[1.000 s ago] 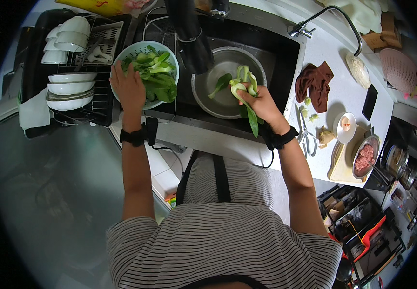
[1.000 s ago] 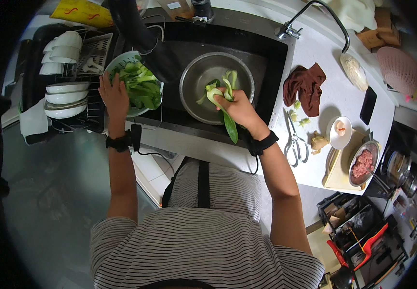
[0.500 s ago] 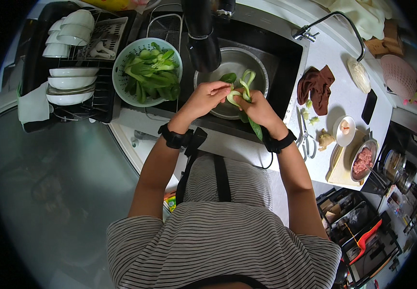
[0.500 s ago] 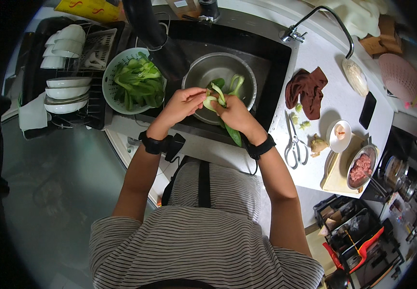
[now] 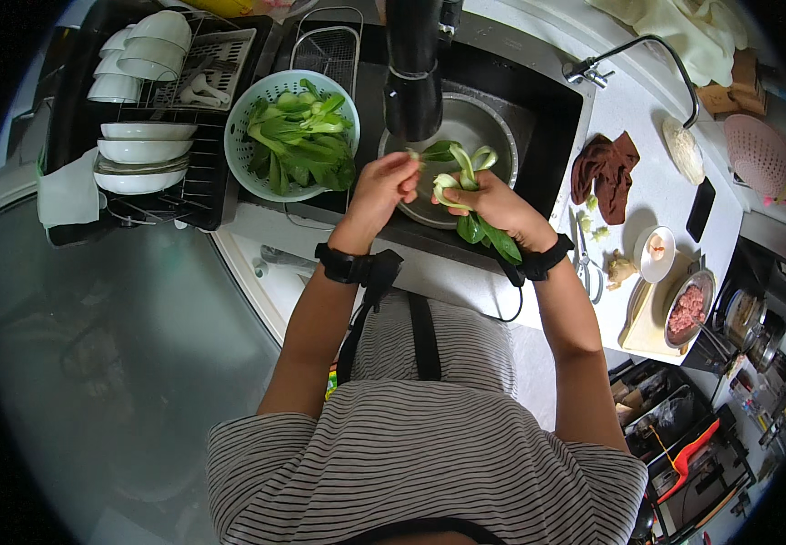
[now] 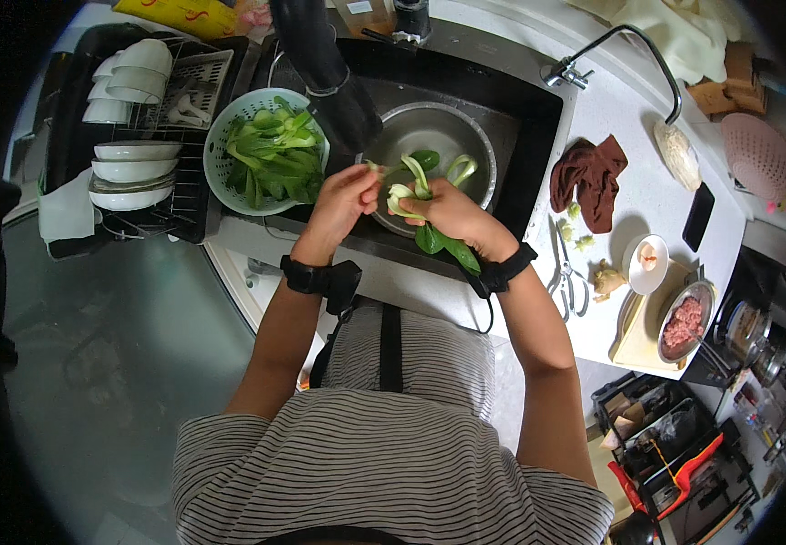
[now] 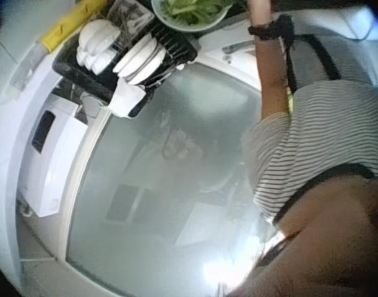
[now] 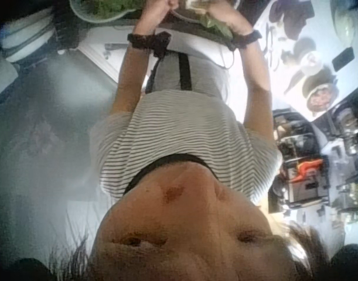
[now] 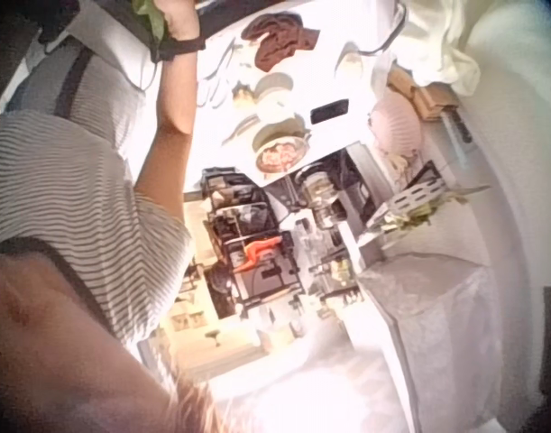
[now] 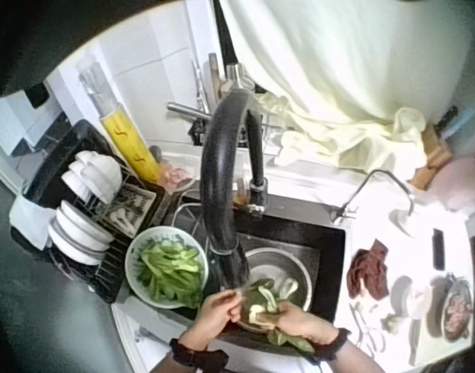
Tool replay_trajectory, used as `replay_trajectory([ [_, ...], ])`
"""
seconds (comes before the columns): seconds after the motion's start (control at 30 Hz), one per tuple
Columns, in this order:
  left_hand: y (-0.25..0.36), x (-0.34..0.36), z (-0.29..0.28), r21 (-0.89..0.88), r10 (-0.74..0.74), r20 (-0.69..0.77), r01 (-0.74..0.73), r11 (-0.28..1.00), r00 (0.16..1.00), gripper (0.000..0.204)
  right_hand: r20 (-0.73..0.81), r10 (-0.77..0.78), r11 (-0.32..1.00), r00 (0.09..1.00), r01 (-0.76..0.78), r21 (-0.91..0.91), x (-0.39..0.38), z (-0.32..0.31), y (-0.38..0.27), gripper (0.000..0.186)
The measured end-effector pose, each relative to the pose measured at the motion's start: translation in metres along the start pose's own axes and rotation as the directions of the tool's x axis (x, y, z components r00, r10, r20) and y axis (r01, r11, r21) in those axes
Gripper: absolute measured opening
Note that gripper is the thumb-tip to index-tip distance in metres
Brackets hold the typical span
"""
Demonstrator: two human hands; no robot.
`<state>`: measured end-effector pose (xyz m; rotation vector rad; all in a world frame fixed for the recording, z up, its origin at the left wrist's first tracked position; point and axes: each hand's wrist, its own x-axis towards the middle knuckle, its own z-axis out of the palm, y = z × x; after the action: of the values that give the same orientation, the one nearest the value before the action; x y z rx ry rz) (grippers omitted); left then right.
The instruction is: The person washes leafy green vegetables in a sink, trims the stems with scissors, and places the cleaned leaves into a colander. They then open a package of enoki mushrooms, cut a portion with scissors, and add it to the colander with the greens.
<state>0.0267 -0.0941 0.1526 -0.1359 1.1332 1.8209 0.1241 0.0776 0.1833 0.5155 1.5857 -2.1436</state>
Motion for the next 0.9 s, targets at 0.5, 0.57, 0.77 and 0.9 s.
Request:
replay_trajectory([
  [0.5,-0.072,-0.001,-0.076,-0.277,0.003,-0.059,-0.019,0.961,0.998,0.041,-0.244,-0.197,0.975,0.949,0.164,-0.15,0.164,0.155,-0.062,0.07],
  [0.57,-0.067,-0.004,-0.077,-0.16,-0.005,-0.089,-0.01,0.987,0.996,0.039,-0.227,-0.236,0.936,0.945,0.158,-0.315,0.166,0.15,-0.055,0.071],
  [0.77,-0.034,-0.008,-0.04,0.02,-0.084,-0.196,0.09,0.996,0.977,0.02,-0.313,-0.429,0.89,0.847,0.337,-0.307,0.086,0.049,-0.023,0.03],
  [0.9,-0.031,-0.006,0.005,0.134,-0.101,-0.046,0.106,0.985,0.994,0.019,-0.2,-0.578,0.529,0.791,0.177,-0.83,-0.019,0.005,0.005,0.025],
])
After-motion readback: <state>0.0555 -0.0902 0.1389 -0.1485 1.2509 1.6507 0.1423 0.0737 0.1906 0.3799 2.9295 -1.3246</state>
